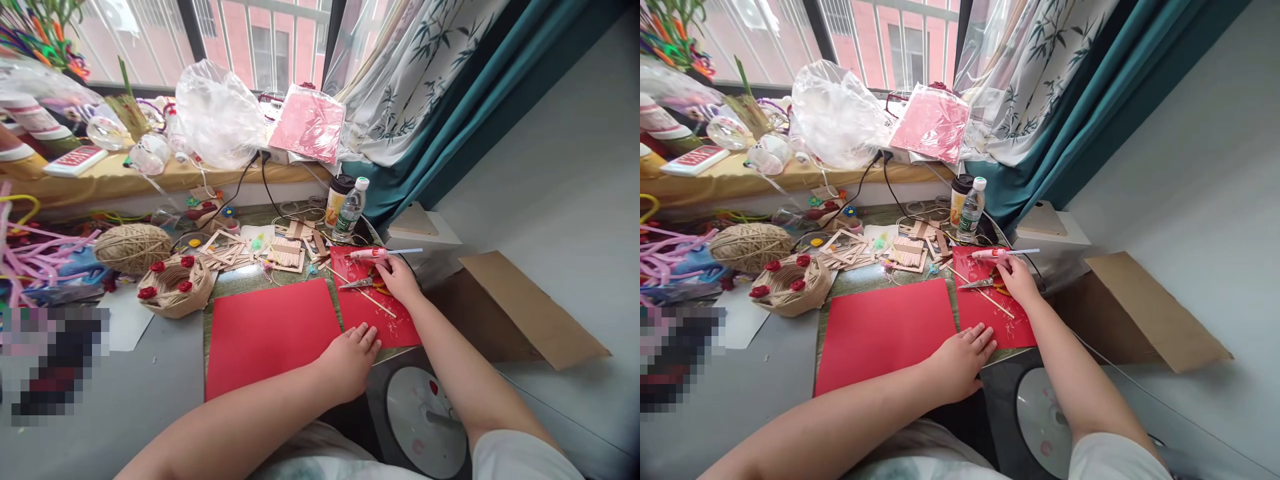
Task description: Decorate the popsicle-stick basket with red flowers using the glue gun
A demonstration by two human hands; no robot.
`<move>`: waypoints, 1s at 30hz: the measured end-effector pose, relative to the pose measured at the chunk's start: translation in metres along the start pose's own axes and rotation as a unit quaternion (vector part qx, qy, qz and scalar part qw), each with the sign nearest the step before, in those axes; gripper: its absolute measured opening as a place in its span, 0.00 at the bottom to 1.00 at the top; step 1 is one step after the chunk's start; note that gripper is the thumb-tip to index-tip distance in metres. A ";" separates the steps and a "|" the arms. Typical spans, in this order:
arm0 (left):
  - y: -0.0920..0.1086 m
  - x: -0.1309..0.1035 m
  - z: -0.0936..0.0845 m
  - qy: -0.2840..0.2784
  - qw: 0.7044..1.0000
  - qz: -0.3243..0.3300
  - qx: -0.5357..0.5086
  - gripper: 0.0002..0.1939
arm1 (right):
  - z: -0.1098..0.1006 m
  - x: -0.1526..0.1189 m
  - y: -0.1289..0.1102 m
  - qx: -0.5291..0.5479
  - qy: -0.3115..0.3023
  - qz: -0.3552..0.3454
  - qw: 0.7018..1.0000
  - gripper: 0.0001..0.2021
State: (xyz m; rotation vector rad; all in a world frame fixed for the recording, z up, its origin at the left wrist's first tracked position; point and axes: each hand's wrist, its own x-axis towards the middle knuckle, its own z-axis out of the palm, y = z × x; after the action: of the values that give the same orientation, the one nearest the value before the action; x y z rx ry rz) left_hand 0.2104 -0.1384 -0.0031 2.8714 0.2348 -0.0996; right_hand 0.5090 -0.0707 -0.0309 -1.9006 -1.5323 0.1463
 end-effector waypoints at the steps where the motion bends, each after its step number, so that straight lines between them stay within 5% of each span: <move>1: -0.002 -0.002 -0.003 -0.001 1.000 0.003 -0.009 0.45 | 0.002 0.001 0.002 -0.008 -0.001 -0.006 1.000 0.20; 14: -0.013 -0.002 0.003 0.057 0.997 0.053 -0.029 0.46 | -0.008 -0.014 0.002 -0.076 0.052 -0.009 0.996 0.27; 18: -0.020 -0.040 -0.019 0.067 0.995 0.058 -0.045 0.41 | -0.023 -0.042 -0.022 -0.094 0.137 -0.026 0.986 0.23; 21: -0.050 -0.097 -0.037 0.103 0.994 0.016 -0.043 0.37 | -0.028 -0.066 -0.049 -0.090 0.097 -0.088 0.987 0.14; 24: -0.104 -0.153 -0.052 0.157 0.983 -0.090 -0.009 0.25 | -0.022 -0.069 -0.084 -0.111 0.000 -0.152 0.982 0.11; 27: -0.158 -0.192 -0.056 0.166 0.979 -0.094 0.069 0.18 | -0.001 -0.040 -0.123 -0.126 -0.045 -0.153 0.979 0.14; 30: -0.185 -0.211 -0.050 0.235 0.965 -0.078 0.090 0.15 | 0.029 0.006 -0.154 -0.182 -0.103 -0.176 0.962 0.15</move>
State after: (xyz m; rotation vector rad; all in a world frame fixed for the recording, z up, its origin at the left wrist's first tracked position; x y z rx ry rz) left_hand -0.0258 0.0193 0.0171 3.0090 0.5663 0.5664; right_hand 0.3704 -0.0413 0.0360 -1.8893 -2.1347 -0.1097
